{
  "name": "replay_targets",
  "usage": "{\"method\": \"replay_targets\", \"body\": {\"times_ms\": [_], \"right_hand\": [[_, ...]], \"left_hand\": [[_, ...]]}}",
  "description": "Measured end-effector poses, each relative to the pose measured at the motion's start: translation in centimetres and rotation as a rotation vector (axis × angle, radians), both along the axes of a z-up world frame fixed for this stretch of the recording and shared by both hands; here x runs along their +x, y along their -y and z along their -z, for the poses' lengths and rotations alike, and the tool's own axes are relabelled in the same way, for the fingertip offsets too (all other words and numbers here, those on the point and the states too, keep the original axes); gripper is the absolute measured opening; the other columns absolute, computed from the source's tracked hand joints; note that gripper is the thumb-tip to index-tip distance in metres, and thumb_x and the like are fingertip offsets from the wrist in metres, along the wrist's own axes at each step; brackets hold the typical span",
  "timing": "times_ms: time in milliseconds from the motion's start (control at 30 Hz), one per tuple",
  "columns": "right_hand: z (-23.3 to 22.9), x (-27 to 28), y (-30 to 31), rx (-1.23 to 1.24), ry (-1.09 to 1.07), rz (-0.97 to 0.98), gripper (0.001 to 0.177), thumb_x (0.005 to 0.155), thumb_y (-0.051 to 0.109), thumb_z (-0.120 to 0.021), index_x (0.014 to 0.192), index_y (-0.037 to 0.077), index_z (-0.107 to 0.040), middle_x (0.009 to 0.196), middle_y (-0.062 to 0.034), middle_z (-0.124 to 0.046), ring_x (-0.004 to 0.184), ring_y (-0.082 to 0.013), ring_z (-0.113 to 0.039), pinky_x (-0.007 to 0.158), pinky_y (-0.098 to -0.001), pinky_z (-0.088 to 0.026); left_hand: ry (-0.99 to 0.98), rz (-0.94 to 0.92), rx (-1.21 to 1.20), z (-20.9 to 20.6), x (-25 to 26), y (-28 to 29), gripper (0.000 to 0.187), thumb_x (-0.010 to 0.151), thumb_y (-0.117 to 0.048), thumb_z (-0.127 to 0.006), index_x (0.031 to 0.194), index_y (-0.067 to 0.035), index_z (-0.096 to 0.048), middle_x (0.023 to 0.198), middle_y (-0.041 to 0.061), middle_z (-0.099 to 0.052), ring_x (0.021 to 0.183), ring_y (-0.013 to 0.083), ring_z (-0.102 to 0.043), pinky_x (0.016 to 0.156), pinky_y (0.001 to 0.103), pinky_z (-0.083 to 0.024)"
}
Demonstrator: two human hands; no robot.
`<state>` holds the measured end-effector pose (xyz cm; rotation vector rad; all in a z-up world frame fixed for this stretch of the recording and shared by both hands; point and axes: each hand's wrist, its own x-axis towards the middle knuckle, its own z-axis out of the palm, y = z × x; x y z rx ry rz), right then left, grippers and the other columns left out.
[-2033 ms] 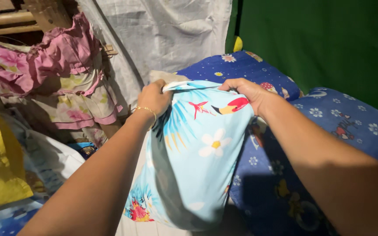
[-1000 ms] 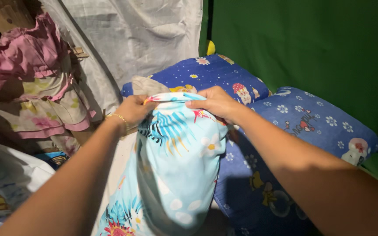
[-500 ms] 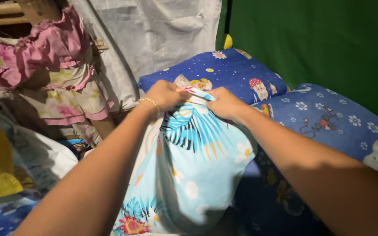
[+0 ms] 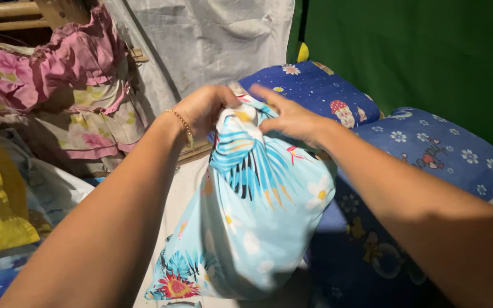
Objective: The person inserts a pillow into a light blue pillowcase with a flamingo pattern. They repeatedly adjust the corners and smooth the fabric to fit the pillow inside, then place the finished pillow on the bed.
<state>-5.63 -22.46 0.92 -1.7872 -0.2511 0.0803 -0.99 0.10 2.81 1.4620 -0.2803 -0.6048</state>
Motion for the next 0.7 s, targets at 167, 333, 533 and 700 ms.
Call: {"method": "replay_targets", "body": {"times_ms": [167, 333, 533, 700], "right_hand": [[0.2, 1.3, -1.9, -0.449, 0.058, -0.068, 0.032, 0.081, 0.007, -0.068, 0.111, -0.001, -0.074, 0.099, -0.0213, -0.073, 0.084, -0.0237, -0.065, 0.077, -0.0404, -0.053], [0.2, 2.1, -0.9, -0.272, -0.225, -0.217, 0.032, 0.076, 0.0, -0.069, 0.107, -0.001, -0.074, 0.099, -0.0114, -0.076, 0.084, -0.0193, -0.072, 0.075, -0.0361, -0.059], [4.6, 3.2, 1.8, -0.245, 0.06, 0.138, 0.033, 0.078, 0.015, -0.08, 0.108, 0.001, -0.076, 0.101, -0.0123, -0.075, 0.088, -0.019, -0.068, 0.08, -0.0339, -0.056], [5.0, 0.9, 6.9, -0.735, -0.361, 0.269, 0.06, 0.088, 0.066, -0.062, 0.111, 0.013, -0.075, 0.102, -0.0157, -0.068, 0.087, -0.0258, -0.062, 0.081, -0.0465, -0.049]], "left_hand": [[0.566, -0.259, 0.113, 0.8, 0.4, -0.3, 0.011, 0.076, -0.002, -0.072, 0.087, -0.003, -0.076, 0.081, 0.005, -0.076, 0.07, 0.0107, -0.07, 0.064, 0.024, -0.056], [0.443, -0.288, 0.379, 6.3, 1.9, -1.7, 0.026, 0.087, -0.018, -0.078, 0.096, 0.006, -0.075, 0.085, 0.01, -0.074, 0.072, 0.0172, -0.067, 0.064, 0.034, -0.055], [0.897, -0.229, 0.788, 19.5, 11.7, -3.2, 0.039, 0.106, -0.035, -0.056, 0.133, -0.01, -0.069, 0.116, 0.021, -0.067, 0.095, 0.0356, -0.064, 0.081, 0.044, -0.056], [-0.281, -0.636, 0.045, 18.0, 7.3, -3.1, 0.044, 0.1, -0.037, -0.06, 0.121, 0.001, -0.066, 0.108, 0.015, -0.076, 0.086, 0.0276, -0.075, 0.07, 0.046, -0.061]]}}
